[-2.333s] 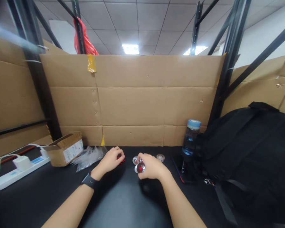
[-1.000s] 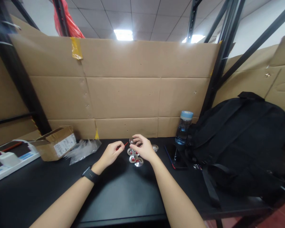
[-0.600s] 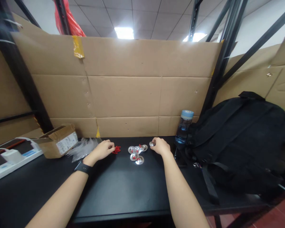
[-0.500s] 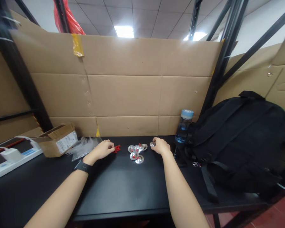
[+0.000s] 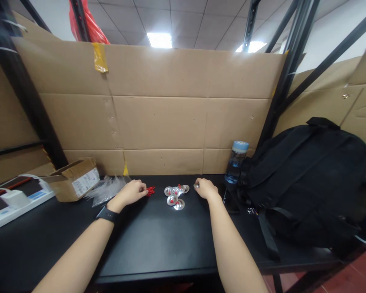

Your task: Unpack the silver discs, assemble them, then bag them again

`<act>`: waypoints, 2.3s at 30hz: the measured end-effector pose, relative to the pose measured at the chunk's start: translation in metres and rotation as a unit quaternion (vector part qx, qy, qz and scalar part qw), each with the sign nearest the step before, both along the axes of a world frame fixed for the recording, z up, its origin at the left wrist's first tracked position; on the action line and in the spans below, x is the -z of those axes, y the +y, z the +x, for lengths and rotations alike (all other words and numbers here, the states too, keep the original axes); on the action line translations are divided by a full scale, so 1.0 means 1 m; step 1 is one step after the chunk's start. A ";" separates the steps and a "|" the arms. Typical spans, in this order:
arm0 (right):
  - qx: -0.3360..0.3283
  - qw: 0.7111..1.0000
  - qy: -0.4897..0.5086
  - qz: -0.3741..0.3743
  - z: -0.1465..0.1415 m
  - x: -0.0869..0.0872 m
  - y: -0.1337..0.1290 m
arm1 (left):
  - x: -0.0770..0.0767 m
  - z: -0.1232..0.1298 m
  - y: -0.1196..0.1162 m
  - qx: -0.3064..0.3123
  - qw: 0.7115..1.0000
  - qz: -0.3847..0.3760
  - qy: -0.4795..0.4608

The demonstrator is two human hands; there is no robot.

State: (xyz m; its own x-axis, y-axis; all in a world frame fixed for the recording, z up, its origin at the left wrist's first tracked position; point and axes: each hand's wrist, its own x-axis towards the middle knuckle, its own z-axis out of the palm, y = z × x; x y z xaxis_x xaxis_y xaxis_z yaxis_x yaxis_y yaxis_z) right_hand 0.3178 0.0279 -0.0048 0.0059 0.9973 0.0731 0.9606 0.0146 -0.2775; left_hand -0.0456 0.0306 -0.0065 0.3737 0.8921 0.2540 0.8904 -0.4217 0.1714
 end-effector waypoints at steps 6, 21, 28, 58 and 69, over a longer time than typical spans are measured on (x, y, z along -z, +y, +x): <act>0.008 1.000 -0.017 -0.007 0.002 0.005 0.003 | 0.000 -0.002 0.002 -0.007 1.000 0.000 0.011; -0.264 0.964 0.023 0.025 -0.057 0.011 -0.009 | 0.001 -0.004 0.003 0.010 1.000 0.017 -0.012; -0.235 0.968 0.034 0.086 -0.064 0.012 -0.007 | -0.001 0.002 0.000 0.034 0.998 0.029 -0.044; -0.220 0.836 0.499 0.059 -0.108 0.007 -0.026 | 0.010 0.070 -0.027 0.103 0.981 0.126 -0.108; -0.213 0.902 0.351 0.131 -0.113 -0.001 -0.036 | 0.013 0.069 -0.021 0.178 0.914 -0.055 -0.361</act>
State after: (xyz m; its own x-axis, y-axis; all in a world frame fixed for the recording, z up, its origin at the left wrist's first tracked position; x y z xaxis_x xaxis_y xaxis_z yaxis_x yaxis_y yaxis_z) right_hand 0.2052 -0.0077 -0.0041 -0.2386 0.8689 0.4336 0.4409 0.4948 -0.7489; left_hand 0.0237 0.0093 -0.0193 0.4163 0.7818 0.4642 0.3389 -0.6072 0.7187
